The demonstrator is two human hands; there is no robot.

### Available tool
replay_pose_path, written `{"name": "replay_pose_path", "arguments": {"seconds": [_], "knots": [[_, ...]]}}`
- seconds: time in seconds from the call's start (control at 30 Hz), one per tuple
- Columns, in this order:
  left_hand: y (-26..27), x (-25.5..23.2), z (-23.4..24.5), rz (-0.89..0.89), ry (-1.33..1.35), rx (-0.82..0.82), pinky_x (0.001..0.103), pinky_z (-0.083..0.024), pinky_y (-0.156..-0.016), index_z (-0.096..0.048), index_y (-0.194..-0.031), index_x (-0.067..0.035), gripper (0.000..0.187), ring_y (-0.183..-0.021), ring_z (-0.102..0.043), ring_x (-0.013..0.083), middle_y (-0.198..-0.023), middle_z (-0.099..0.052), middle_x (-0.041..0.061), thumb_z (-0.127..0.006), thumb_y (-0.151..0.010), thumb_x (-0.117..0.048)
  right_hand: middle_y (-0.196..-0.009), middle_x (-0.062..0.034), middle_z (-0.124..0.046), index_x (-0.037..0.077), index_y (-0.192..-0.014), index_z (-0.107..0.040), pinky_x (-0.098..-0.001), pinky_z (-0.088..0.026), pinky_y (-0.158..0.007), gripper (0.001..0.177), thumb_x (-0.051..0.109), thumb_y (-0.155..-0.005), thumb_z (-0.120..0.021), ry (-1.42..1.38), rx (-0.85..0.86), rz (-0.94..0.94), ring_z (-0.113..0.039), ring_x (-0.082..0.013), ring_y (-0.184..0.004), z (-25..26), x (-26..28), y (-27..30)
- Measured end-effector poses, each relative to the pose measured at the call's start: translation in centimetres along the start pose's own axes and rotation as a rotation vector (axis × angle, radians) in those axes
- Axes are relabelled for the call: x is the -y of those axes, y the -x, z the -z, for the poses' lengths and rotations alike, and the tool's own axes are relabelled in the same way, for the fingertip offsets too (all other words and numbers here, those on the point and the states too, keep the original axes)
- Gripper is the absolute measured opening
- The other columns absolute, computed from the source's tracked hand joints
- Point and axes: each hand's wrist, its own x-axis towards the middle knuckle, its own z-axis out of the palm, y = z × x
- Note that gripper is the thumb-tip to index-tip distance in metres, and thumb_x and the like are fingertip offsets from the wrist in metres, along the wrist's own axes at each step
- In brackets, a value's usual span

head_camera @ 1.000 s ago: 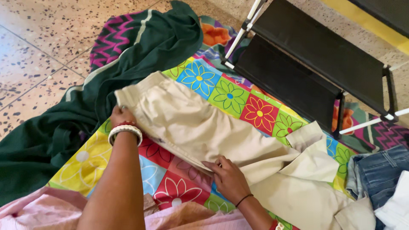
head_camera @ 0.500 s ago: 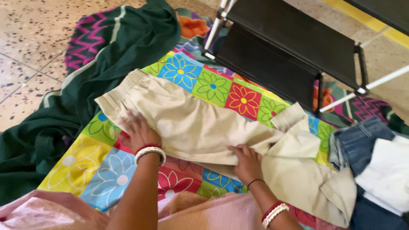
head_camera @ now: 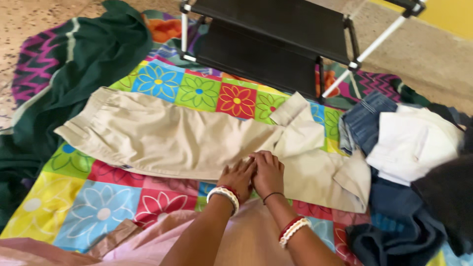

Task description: The person unfolds a pair of beige trousers on a colorful mat, smooths them out, and folds them neatly. The person handles the trousers by hand, aligning the legs and folding the garment into a compact rectangle.

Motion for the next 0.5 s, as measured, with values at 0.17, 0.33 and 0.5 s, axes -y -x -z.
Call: {"name": "replay_pose_path", "arguments": {"seconds": [0.17, 0.33, 0.5], "knots": [[-1.2, -1.7, 0.3, 0.173, 0.053, -0.016, 0.045, -0.052, -0.103, -0.053, -0.145, -0.037, 0.05, -0.126, -0.063, 0.0298, -0.147, -0.058, 0.004, -0.039, -0.101, -0.018, -0.132, -0.019, -0.05, 0.016, -0.133, -0.058, -0.0488, -0.05, -0.096, 0.05, 0.012, -0.085, -0.068, -0.355, -0.319, -0.168, -0.052, -0.0412, -0.121, -3.9, -5.1, 2.0], [0.5, -1.8, 0.2, 0.081, 0.0, -0.044, 0.046, -0.053, -0.097, -0.056, -0.14, -0.032, 0.045, -0.12, -0.065, 0.0302, -0.135, -0.066, 0.006, -0.039, -0.1, -0.021, -0.12, -0.0151, -0.063, 0.024, -0.153, -0.031, -0.0458, -0.054, -0.08, 0.063, 0.023, -0.095, -0.056, -1.643, 0.022, -0.852, -0.064, -0.0324, -0.099, -7.3, -11.1, 0.3], [1.1, -2.2, -0.2, 0.003, -0.106, 0.025, 0.045, -0.053, -0.096, -0.055, -0.141, -0.034, 0.05, -0.12, -0.064, 0.0293, -0.136, -0.064, 0.004, -0.038, -0.098, -0.015, -0.111, -0.0073, -0.064, 0.019, -0.149, -0.033, -0.0438, -0.056, -0.073, 0.063, 0.014, -0.092, -0.059, -1.711, -0.137, -0.88, -0.065, -0.0254, -0.095, -7.7, -16.3, -3.4]]}}
